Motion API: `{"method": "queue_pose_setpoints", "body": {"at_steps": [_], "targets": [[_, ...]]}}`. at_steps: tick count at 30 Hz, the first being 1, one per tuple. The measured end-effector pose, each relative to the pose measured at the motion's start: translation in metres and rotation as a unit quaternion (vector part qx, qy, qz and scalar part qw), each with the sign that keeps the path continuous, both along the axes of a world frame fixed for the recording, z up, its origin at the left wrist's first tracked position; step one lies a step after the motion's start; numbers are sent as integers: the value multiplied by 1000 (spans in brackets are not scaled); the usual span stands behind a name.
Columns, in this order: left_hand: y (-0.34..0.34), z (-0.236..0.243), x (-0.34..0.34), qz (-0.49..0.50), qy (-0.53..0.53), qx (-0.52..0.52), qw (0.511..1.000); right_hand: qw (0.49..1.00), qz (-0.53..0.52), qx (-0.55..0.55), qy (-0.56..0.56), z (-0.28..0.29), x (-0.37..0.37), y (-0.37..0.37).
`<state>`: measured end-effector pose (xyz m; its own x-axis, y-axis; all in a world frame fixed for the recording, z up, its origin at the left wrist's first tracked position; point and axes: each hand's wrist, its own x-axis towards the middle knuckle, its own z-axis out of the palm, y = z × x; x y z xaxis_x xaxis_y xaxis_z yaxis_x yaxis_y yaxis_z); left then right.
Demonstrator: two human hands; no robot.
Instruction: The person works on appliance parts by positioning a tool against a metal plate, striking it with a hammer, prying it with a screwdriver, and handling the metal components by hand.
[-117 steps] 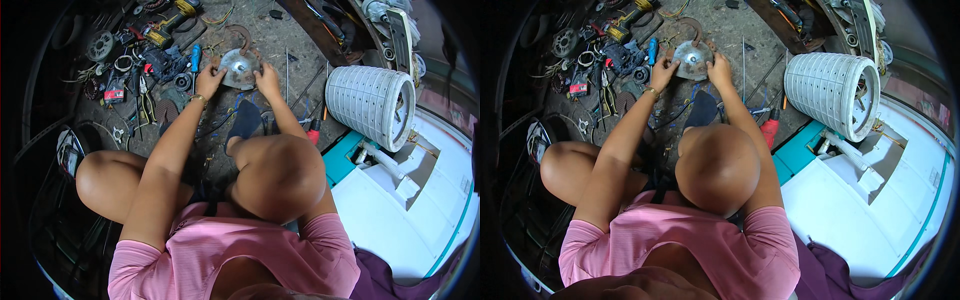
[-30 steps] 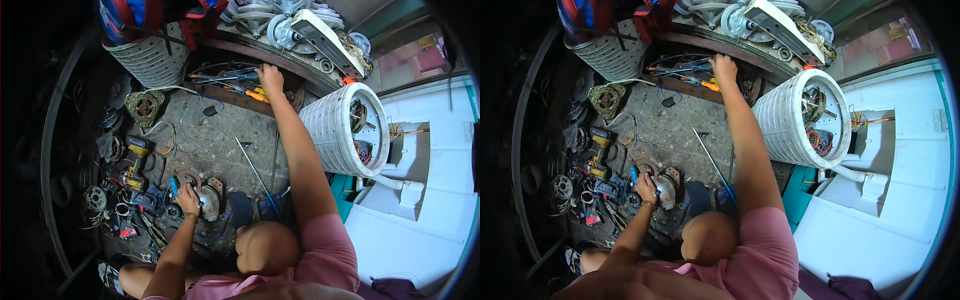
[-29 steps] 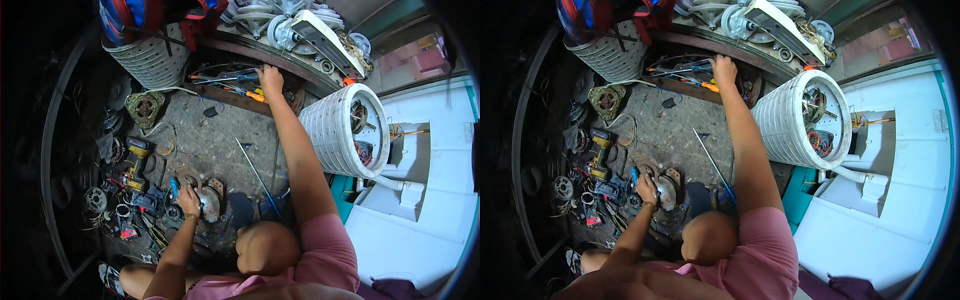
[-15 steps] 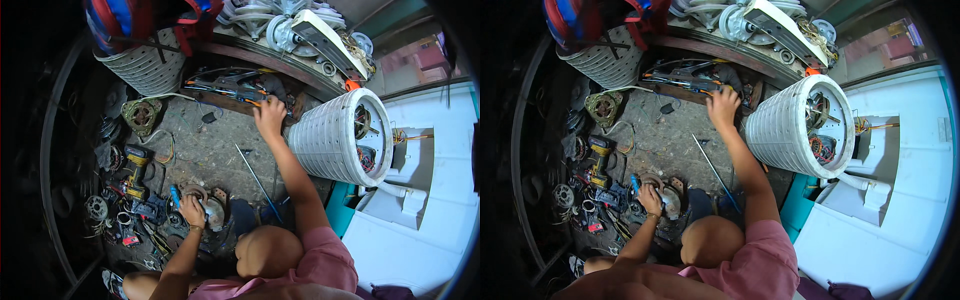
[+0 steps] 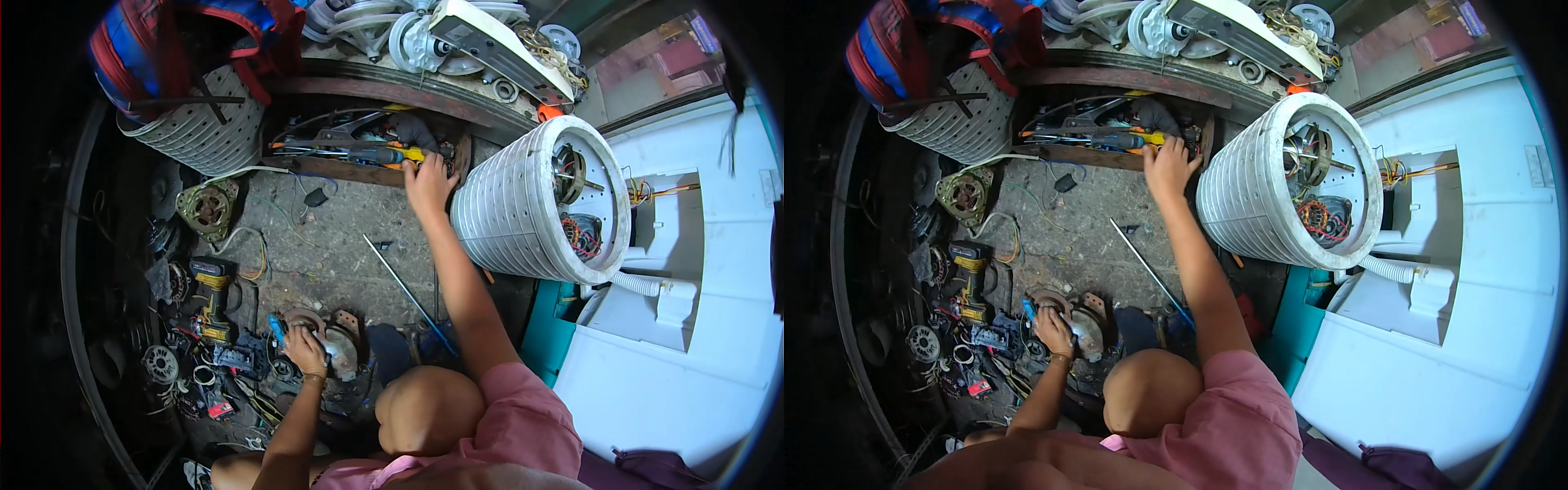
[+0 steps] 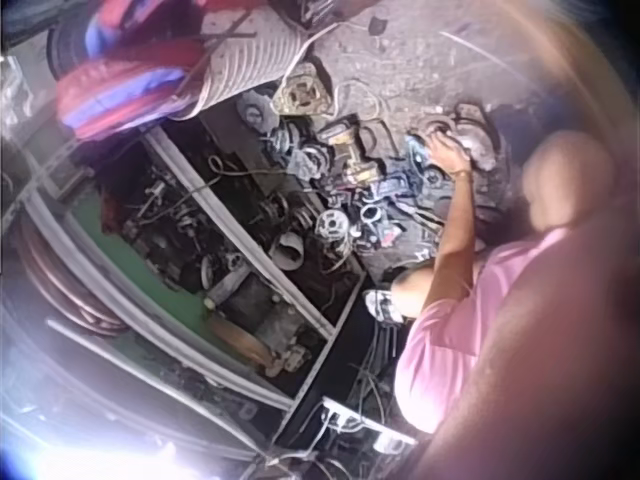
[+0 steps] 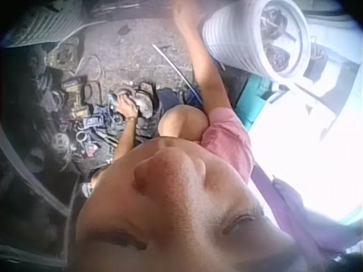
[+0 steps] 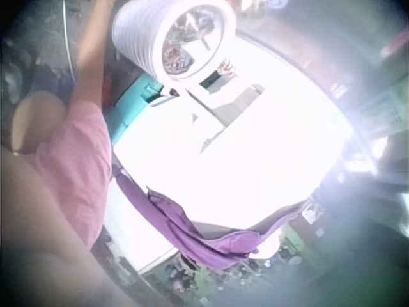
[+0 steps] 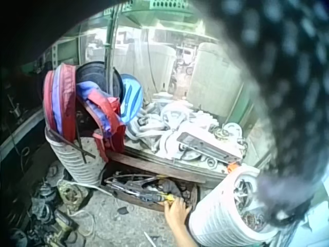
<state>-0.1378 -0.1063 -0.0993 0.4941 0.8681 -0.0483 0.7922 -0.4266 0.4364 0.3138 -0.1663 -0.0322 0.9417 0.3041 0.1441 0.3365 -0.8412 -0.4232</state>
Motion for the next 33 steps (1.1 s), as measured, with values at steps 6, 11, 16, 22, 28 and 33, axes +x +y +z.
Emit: {"method": "queue_pose_setpoints", "body": {"at_steps": [6, 11, 16, 22, 28, 33], "targets": [[10, -4, -19, 10, 6, 29, 1000, 980, 46, -108, 159, 20, 11, 21], [-5, -17, 0, -4, 1, 25, 1000, 982, 12, 144, 118, -15, 28, -15], [4, -6, -15, -2, 39, 39, 998, 978, 134, 142, -69, 53, -52, -15], [3, -7, -11, -12, 26, 35, 999, 926, 368, -86, -25, 292, -134, -48], [10, 6, 9, -12, -5, 2, 1000, 877, 383, -194, -218, 388, -211, -18], [16, 6, -8, 32, 14, 57, 998, 688, 536, -433, -228, 388, -226, -15]]}}
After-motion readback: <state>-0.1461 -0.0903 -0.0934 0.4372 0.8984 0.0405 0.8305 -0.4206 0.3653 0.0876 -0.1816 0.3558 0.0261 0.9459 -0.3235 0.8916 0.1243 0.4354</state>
